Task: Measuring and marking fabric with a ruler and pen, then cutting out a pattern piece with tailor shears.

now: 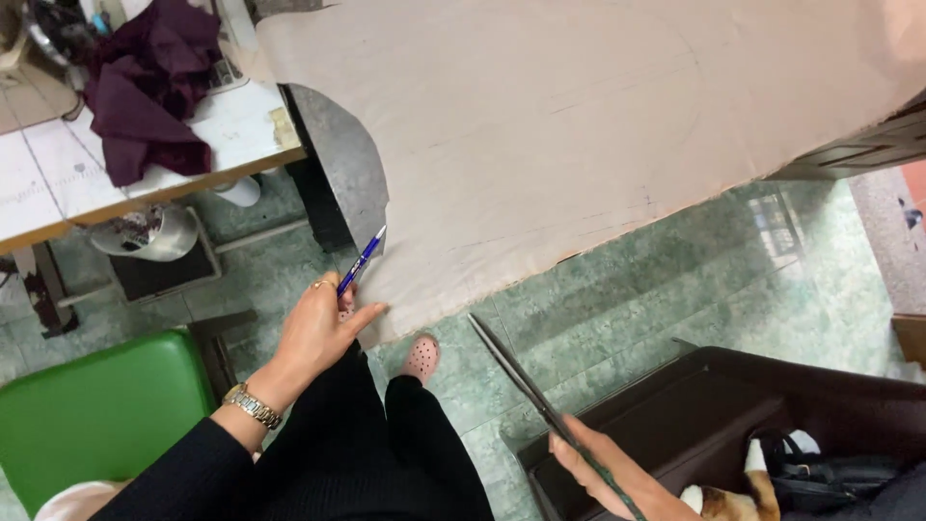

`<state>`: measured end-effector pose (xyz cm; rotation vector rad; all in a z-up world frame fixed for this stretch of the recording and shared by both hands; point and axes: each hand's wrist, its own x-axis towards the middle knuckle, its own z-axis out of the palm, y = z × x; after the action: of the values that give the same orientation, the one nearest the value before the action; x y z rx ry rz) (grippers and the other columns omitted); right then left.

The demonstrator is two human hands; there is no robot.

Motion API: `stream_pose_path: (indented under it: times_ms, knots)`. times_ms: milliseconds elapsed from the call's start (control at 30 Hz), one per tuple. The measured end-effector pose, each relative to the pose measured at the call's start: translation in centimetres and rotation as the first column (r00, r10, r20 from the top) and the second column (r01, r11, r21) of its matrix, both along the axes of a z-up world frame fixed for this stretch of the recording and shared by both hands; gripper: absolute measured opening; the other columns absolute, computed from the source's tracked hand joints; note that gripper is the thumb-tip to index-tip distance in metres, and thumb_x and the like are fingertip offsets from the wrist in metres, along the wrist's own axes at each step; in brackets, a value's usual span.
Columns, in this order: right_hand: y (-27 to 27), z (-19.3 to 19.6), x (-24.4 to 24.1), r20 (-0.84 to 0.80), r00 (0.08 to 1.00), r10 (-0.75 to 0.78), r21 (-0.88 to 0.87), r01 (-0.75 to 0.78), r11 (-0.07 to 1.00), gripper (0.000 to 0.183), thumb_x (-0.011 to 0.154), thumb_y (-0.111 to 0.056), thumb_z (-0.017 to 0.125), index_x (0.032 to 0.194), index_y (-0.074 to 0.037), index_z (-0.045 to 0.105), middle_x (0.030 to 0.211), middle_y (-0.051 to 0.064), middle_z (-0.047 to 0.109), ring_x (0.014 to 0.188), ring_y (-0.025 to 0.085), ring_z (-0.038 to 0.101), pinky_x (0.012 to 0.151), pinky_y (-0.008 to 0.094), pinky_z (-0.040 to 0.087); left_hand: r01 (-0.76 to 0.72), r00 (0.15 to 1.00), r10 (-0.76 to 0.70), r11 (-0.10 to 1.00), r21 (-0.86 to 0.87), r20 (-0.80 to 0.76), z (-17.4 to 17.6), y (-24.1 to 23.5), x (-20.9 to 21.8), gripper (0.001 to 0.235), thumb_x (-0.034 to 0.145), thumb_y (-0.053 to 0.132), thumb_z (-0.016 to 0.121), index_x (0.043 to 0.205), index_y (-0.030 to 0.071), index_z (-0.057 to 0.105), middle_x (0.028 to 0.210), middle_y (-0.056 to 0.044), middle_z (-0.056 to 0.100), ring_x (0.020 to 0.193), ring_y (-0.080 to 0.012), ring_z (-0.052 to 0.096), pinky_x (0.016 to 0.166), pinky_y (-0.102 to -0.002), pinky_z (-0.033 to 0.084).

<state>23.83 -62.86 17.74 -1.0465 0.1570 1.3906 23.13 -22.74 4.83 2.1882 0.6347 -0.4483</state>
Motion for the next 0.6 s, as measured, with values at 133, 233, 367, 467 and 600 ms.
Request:
stream_pose_path:
  times_ms: [133,233,367,467,600]
  knots:
    - [5.8,1.2,0.9,-0.202,0.976,0.086,-0.694,-0.205,0.690,0.074,0.083,-0.051,0.050,0.151,-0.037,0.023,0.156,-0.015,0.042,0.145,0.007,0.034,0.118,0.036,0.027,0.054,0.998,-0.056,0.998,-0.042,-0.042,-0.5,0.8,0.6,0.046,0.087,0.044,0.071,0.077,0.015,0.037,0.066,0.003,0.045,0.054,-0.0136,0.040,0.051,-0.031,0.034]
    - [5.2,0.6,0.8,-0.178,0.972,0.153,-0.570,-0.228,0.789,0.092,0.076,-0.060,0.055,0.151,-0.034,0.009,0.159,-0.012,0.030,0.147,0.011,0.029,0.118,0.041,0.024,0.081,0.995,-0.086,0.993,-0.089,-0.055,-0.7,1.3,1.2,0.043,0.088,0.040,0.070,0.076,0.015,0.038,0.063,0.003,0.045,0.051,-0.0132,0.044,0.051,-0.031,0.035]
    - [6.9,-0.1,1.7,0.208,0.909,0.360,-0.789,-0.062,0.611,0.040,0.087,-0.054,0.042,0.095,-0.024,0.068,0.093,-0.010,0.064,0.091,0.000,0.061,0.091,0.015,0.036,0.158,0.987,-0.158,0.986,0.055,0.009,-2.1,2.3,1.9,0.046,0.084,0.058,0.059,0.077,0.015,0.043,0.069,-0.002,0.058,0.071,-0.0260,0.059,0.063,-0.040,0.040]
    - [6.3,1.7,3.0,-0.048,0.987,-0.155,-0.682,0.081,0.727,0.041,0.097,-0.045,0.046,0.108,-0.008,0.061,0.073,0.002,0.032,0.051,0.011,0.033,0.062,0.025,0.030,0.138,0.990,-0.140,0.989,0.056,0.035,-1.9,3.6,2.6,0.042,0.091,0.049,0.051,0.075,0.012,0.041,0.064,-0.010,0.060,0.064,-0.0327,0.060,0.063,-0.043,0.039]
    - [3.5,1.8,4.8,0.000,0.934,-0.358,-0.656,0.270,0.705,0.033,0.101,-0.038,0.045,0.104,-0.007,0.056,0.076,0.003,0.034,0.055,0.011,0.028,0.056,0.025,0.024,0.134,0.982,-0.130,0.991,-0.017,0.137,-2.6,5.0,4.6,0.039,0.100,0.033,0.040,0.070,0.013,0.055,0.063,-0.007,0.059,0.066,-0.0249,0.059,0.070,-0.036,0.041]
